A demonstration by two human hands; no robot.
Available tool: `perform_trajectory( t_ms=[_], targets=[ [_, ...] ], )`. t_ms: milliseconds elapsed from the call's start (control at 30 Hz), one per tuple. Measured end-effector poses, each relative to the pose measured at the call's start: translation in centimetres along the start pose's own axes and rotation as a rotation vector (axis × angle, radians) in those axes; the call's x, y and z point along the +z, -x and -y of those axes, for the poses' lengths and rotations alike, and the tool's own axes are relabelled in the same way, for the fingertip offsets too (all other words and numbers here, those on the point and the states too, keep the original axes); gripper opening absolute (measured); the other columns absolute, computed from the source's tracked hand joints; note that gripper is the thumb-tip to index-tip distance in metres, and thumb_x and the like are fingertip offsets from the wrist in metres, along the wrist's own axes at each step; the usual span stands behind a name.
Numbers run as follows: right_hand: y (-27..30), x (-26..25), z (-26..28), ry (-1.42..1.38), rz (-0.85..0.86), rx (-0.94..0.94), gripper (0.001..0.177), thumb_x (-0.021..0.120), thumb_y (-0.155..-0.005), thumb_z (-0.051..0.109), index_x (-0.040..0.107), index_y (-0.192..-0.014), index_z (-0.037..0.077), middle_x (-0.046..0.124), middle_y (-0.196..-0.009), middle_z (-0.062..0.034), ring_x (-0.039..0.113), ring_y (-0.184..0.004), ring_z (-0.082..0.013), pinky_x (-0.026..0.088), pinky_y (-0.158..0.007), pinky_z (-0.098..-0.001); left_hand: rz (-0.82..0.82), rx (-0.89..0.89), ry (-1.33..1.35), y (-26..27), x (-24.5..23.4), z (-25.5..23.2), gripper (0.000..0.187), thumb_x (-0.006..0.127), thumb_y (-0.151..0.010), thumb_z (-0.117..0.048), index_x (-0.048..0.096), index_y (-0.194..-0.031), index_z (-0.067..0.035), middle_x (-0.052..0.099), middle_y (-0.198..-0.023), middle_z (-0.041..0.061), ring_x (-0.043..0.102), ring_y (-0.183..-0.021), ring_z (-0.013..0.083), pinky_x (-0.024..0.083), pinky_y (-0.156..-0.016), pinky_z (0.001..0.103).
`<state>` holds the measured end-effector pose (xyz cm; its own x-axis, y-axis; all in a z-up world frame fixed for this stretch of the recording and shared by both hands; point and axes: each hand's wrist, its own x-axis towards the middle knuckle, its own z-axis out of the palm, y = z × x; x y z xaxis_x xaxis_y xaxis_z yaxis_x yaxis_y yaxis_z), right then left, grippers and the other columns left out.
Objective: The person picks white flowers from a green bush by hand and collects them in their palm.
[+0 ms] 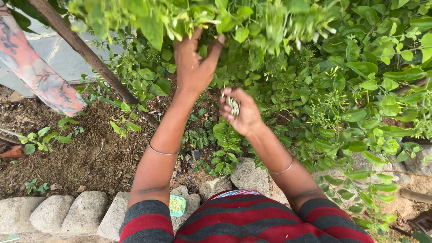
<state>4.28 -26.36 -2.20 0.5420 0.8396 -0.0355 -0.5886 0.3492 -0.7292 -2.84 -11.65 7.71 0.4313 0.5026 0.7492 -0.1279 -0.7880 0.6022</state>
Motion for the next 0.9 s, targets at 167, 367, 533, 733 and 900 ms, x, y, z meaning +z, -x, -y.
perform_trajectory(
  t_ms=[167,367,533,733,900],
  targets=[
    [3.4,-1.7,-1.8,-0.038,0.073,0.042,0.011,0.055,-0.092,0.016,0.056,-0.093,0.005,0.062,-0.083,-0.0101,0.052,-0.057,-0.0129,0.042,-0.042,-0.0255,0.234,0.075,-0.038,-3.0,1.3,-0.1,0.052,0.074,-0.088,-0.038,0.061,-0.128,-0.007,0.072,-0.109,0.016,0.068,-0.098,0.0355,0.047,-0.095,0.053],
    [6.5,-4.1,-3.0,-0.086,0.138,0.116,0.011,0.052,-0.092,0.018,0.054,-0.093,0.006,0.059,-0.085,-0.0094,0.05,-0.061,-0.0134,0.039,-0.045,-0.0258,0.338,0.284,-0.128,-3.2,2.3,0.6,0.06,0.079,-0.084,-0.026,0.057,-0.138,-0.015,0.072,-0.113,0.016,0.069,-0.103,0.0387,0.053,-0.088,0.051],
    [9.1,-6.3,-3.8,-0.181,0.102,0.23,0.013,0.052,-0.09,0.019,0.053,-0.095,0.008,0.056,-0.088,-0.0087,0.049,-0.064,-0.0134,0.038,-0.047,-0.0252,0.292,0.169,-0.021,-0.5,2.9,6.4,0.047,0.077,-0.091,-0.01,0.066,-0.135,-0.023,0.078,-0.105,0.008,0.075,-0.092,0.0243,0.06,-0.084,0.038],
    [9.1,-6.2,-4.1,-0.168,0.043,0.273,0.013,0.052,-0.087,0.019,0.053,-0.095,0.009,0.058,-0.09,-0.0109,0.051,-0.065,-0.0149,0.039,-0.047,-0.0261,0.167,-0.015,0.534,2.5,2.8,13.5,0.035,0.077,-0.096,-0.008,0.071,-0.129,-0.017,0.077,-0.111,0.005,0.076,-0.097,0.0176,0.06,-0.089,0.038],
    [6.0,-3.4,-2.5,-0.1,0.116,0.181,0.022,0.054,-0.087,0.02,0.059,-0.1,0.003,0.067,-0.091,-0.0145,0.06,-0.061,-0.0166,0.046,-0.043,-0.0261,0.059,0.113,0.185,3.0,4.1,16.8,0.022,0.087,-0.083,-0.003,0.076,-0.1,-0.011,0.067,-0.09,0.008,0.061,-0.08,0.0168,0.045,-0.072,0.036]
  ],
)
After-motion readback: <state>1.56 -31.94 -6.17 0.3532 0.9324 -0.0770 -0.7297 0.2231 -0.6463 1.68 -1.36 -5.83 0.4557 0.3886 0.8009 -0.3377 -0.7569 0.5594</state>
